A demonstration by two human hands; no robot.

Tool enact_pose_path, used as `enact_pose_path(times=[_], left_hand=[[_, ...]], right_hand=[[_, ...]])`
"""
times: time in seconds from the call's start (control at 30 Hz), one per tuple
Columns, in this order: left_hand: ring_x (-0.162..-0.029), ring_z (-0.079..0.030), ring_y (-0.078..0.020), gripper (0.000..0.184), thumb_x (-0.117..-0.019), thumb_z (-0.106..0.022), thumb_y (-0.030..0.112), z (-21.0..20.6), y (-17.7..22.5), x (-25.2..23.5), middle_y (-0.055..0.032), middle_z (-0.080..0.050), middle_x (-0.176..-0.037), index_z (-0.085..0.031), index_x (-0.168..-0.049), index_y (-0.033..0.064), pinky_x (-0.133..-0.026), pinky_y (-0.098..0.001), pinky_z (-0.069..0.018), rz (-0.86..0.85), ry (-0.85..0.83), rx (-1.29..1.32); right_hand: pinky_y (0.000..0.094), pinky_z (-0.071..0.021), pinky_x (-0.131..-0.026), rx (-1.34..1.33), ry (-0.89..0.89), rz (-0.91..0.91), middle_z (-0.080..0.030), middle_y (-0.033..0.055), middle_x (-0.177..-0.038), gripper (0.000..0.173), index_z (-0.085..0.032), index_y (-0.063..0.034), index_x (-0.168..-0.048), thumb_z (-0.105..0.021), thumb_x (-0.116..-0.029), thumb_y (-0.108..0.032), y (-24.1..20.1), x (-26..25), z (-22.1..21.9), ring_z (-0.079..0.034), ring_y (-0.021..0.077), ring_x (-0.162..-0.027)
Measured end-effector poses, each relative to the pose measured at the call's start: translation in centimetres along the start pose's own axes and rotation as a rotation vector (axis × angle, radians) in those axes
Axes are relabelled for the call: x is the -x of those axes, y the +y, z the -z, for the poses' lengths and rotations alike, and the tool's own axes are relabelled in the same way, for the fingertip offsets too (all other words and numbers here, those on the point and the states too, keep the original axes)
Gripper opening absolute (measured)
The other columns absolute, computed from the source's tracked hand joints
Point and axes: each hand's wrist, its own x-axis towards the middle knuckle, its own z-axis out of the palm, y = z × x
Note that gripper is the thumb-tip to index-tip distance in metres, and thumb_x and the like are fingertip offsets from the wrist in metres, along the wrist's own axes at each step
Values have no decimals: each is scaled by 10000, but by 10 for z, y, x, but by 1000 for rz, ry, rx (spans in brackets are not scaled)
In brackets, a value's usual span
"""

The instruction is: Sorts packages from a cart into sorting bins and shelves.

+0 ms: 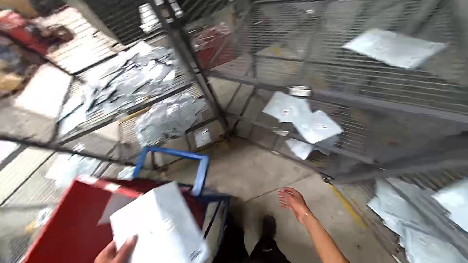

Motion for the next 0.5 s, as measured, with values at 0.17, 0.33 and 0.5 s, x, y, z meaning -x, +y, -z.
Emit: enact_pose_path(times=[0.17,0.33,0.5], left_hand=[[-782,-753,-225,212,-998,-584,66,-12,6,13,-139,-757,-900,-620,-1151,-75,-739,-401,-651,23,73,373],[-887,-750,-302,282,-978,-624,13,-14,-8,17,-214,-733,-1013,-530,-1224,-85,-830,-488,-636,107,-8,805],[-921,-754,-248,451,-931,-755,324,5,-42,2,-124,-758,-1040,-591,-1207,7,-856,-466,-631,75,-173,869]], right_hand=[[428,-636,-710,102,-666,337,-721,153,-1199,464,-531,1,-1378,-492,-1060,-334,-49,151,-126,-736,301,-979],[396,-651,-643,227,-841,371,-738,80,-1083,587,-498,-13,-1355,-733,-938,-353,-66,240,-235,-747,229,-865],[350,-562,-394,149,-630,208,-745,164,-930,497,-514,3,-1261,-790,-890,-180,-73,258,-270,-705,252,-586]])
